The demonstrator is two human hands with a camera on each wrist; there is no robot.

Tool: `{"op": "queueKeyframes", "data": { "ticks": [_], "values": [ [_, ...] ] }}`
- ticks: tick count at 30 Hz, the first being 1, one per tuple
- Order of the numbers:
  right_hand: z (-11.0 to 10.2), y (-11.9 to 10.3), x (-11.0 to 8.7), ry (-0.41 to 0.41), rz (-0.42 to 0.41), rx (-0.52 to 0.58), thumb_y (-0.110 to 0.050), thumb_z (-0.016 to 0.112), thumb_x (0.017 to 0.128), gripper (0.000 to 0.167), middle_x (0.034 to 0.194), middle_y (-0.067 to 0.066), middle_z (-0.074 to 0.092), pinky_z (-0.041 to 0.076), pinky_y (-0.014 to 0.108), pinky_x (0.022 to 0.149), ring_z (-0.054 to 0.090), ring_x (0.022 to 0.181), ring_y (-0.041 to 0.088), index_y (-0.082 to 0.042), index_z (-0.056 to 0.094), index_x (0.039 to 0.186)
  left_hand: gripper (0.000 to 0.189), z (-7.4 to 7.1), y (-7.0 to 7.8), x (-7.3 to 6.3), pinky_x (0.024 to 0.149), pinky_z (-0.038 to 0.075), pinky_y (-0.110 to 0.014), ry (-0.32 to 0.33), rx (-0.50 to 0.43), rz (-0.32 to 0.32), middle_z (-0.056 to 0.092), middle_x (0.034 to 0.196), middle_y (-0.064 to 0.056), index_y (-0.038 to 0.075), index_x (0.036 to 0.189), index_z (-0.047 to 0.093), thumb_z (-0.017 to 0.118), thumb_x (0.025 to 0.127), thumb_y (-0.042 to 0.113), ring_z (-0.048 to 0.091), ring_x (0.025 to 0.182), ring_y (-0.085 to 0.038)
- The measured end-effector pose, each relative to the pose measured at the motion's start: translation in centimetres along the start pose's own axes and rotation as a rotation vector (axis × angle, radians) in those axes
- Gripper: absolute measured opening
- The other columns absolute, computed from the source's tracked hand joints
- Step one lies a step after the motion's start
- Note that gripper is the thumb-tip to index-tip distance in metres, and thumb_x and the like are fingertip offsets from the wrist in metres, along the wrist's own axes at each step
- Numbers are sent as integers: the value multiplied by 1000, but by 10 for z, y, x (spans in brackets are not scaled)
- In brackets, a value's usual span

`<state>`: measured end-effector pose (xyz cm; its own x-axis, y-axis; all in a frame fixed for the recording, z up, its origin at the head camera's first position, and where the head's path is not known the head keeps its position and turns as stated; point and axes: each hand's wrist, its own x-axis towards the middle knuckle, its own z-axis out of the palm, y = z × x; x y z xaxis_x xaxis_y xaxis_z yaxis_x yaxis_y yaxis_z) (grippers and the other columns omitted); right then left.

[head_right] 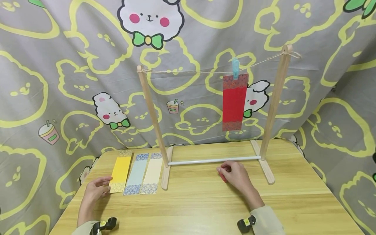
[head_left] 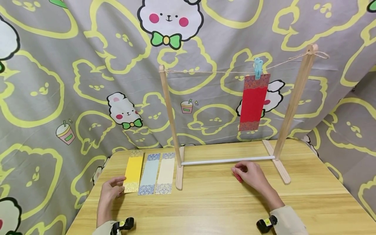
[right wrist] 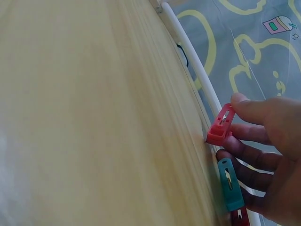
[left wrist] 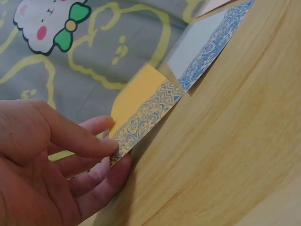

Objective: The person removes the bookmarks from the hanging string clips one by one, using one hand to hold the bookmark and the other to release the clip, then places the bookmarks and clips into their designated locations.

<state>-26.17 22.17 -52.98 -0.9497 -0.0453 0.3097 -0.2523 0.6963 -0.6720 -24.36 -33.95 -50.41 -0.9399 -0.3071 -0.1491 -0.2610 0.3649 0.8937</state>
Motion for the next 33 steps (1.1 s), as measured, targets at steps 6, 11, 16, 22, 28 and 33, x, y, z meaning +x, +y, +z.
{"op": "queueKeyframes", "data": {
  "ticks": [6,11,16,22,28,33],
  "values": [
    [-2,-3,-1,-4,11,-15,-27,80,91,16,82,-4,71,54,36,71,65,76,11,-11,78,93,44,0,1,1,65,58,-31,-18,2,-10,62,118,-26,-14,130,58,61,86,-15,60,80,-18],
    [-3,-5,-1,-17,25,-42,-26,80,91,17,82,-4,71,55,36,71,65,75,11,-10,78,93,42,1,2,1,65,58,-32,-33,4,3,64,116,-27,-15,128,59,60,86,-16,59,80,-19],
    [-1,-9,2,-50,41,-69,-28,79,92,18,79,-6,70,53,37,70,63,74,10,-10,78,94,42,1,2,0,64,58,-31,-30,17,0,61,117,-27,-15,128,59,57,86,-15,58,81,-19],
    [1,-15,4,-79,94,-103,-31,79,92,16,76,-8,68,52,39,70,62,73,9,-15,77,92,42,-1,4,-2,64,57,-29,-14,57,11,57,126,-36,-16,126,60,56,84,-15,60,80,-19],
    [5,-18,4,-81,124,-137,-34,79,91,17,79,-10,69,52,42,73,63,76,10,-17,77,92,42,-2,4,-3,63,57,-29,-8,109,45,57,128,-38,-16,124,61,56,82,-15,61,79,-20],
    [7,-22,2,-56,115,-157,-34,81,89,17,80,-9,68,50,41,73,62,76,11,-17,76,89,43,-3,4,-3,61,55,-28,-1,158,73,59,125,-37,-16,122,63,56,80,-14,61,75,-20]
  ]
}}
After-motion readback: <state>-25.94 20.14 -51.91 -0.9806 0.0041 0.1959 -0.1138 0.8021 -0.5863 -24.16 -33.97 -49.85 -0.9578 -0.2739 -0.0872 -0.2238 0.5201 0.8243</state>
